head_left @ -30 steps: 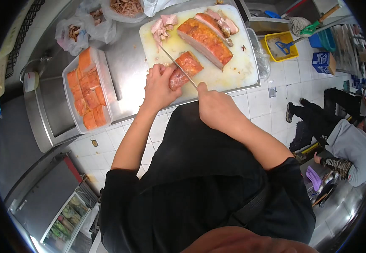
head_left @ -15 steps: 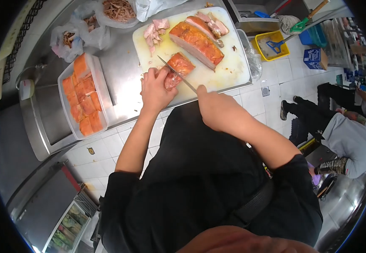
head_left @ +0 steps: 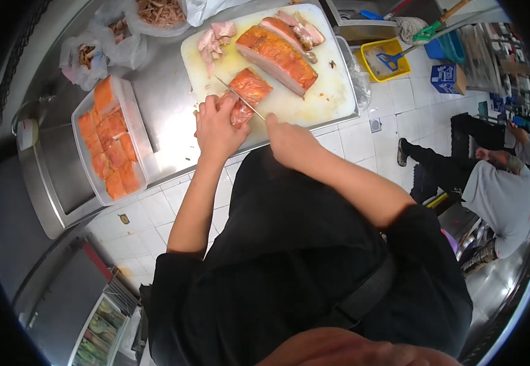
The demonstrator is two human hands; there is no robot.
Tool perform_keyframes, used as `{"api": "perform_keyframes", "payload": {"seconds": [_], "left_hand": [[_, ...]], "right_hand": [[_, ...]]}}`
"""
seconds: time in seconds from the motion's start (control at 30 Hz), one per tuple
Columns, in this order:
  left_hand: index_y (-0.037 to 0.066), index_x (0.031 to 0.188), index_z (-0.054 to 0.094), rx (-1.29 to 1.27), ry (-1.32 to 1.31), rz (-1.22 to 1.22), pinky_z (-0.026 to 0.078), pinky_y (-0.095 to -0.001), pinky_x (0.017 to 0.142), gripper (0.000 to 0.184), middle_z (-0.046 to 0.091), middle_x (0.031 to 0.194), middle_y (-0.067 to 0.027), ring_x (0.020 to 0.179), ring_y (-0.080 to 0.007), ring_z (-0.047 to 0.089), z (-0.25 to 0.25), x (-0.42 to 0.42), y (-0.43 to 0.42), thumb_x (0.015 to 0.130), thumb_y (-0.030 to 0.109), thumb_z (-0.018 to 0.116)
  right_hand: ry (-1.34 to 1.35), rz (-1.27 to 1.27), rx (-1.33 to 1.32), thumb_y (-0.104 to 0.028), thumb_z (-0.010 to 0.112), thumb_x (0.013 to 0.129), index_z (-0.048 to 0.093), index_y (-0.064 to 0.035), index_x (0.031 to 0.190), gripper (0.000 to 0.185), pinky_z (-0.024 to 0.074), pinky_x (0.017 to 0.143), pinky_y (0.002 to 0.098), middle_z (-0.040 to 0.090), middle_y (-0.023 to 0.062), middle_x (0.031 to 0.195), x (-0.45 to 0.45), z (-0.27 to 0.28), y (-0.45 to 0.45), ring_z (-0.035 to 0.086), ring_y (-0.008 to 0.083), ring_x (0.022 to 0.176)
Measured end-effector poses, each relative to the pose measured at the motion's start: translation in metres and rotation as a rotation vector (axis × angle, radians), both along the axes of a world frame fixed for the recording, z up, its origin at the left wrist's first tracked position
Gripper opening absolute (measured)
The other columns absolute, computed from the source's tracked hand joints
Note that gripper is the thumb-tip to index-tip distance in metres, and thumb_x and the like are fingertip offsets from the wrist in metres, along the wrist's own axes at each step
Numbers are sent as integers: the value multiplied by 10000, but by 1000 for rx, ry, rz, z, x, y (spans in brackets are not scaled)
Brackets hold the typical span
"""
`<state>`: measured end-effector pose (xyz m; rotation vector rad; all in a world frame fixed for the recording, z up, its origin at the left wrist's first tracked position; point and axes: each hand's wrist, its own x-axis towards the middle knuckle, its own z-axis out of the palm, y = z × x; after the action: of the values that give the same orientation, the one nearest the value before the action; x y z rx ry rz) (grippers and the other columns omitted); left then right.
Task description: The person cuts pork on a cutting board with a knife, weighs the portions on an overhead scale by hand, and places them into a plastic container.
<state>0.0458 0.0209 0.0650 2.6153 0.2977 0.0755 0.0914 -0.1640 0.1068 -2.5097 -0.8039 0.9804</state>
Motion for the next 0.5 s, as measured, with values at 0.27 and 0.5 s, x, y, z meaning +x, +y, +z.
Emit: {"api": "perform_keyframes", "payload": {"seconds": [0.27, 0.5], "left_hand": [[170, 1178, 616, 31, -50, 21, 437, -453, 906, 585, 506, 1084, -133, 1028, -343, 515, -4, 1, -2, 614, 218, 767], [130, 1277, 528, 86, -6, 38, 378, -486, 1002, 709, 477, 1246, -186, 1154, -351, 481, 8, 2, -10, 639, 276, 801]], "right_hand": [[-156, 49, 116, -76, 474, 913, 471, 17, 1055, 170, 561, 698, 499, 699, 261, 864, 5, -23, 0, 708, 418, 811], [-122, 81, -6, -89, 478, 921, 501, -5, 1075, 177, 556, 749, 500, 712, 228, 913, -1, -13, -53, 711, 391, 868]]}}
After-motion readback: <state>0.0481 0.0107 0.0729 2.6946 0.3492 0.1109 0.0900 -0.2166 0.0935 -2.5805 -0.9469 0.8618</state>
